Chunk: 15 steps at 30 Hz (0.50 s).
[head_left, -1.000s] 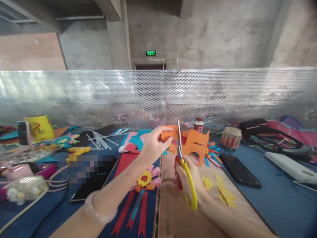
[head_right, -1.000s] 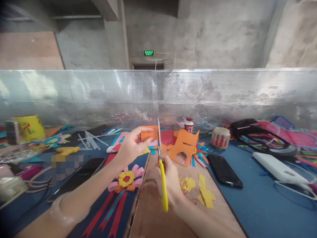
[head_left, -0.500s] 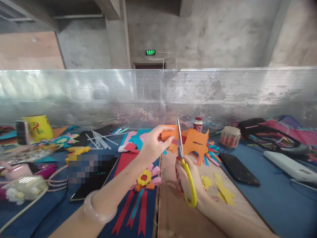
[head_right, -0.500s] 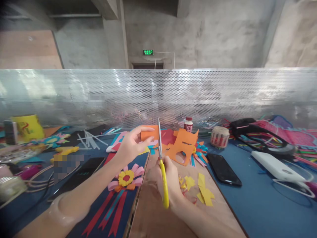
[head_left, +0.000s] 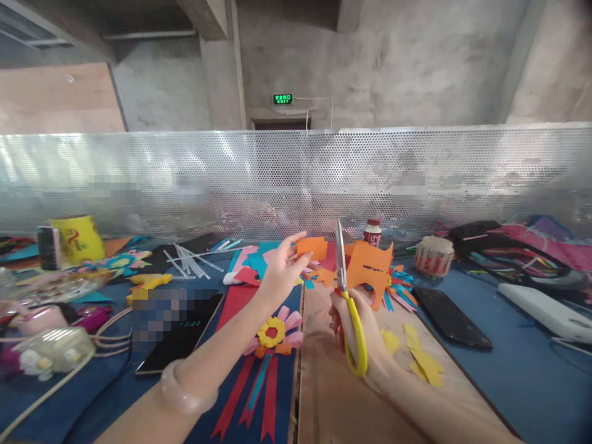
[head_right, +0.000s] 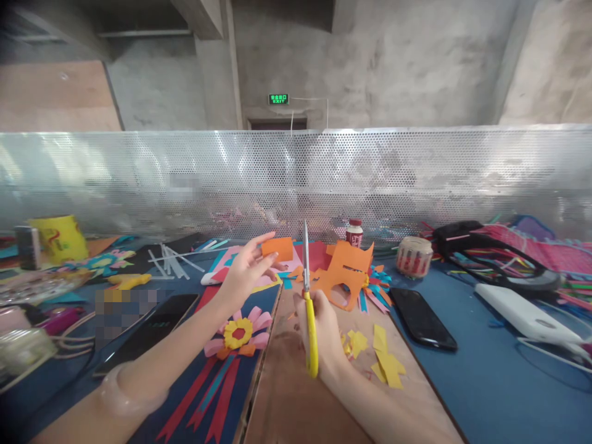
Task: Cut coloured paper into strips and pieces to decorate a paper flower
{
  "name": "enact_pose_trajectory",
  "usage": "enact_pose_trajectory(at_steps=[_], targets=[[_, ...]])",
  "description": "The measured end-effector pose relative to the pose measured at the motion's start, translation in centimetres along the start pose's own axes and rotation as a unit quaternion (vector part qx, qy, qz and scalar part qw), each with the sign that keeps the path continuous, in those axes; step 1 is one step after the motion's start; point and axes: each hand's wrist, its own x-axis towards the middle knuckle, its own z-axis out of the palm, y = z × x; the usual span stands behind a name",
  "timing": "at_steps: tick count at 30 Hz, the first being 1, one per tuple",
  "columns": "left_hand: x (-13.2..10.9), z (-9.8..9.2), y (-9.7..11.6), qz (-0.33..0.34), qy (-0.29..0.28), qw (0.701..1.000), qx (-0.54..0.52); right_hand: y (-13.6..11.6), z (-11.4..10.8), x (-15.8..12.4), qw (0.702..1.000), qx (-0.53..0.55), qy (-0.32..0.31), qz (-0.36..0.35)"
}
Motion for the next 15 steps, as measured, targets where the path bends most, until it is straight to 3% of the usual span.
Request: enact_pose_trajectory(at_steps=[9, 15], targets=[[-1.6, 1.3, -2.9, -0.152, 0.02, 0.979, -0.138, -1.2, -0.4, 0.1, 0.998, 0.062, -0.007, 0.016], [-3.0, 2.4, -2.7, -0.16, -0.048, 0.982, -0.087, 0.2, -0.6, 1.2, 0.994, 0.111, -0.012, 0.011]])
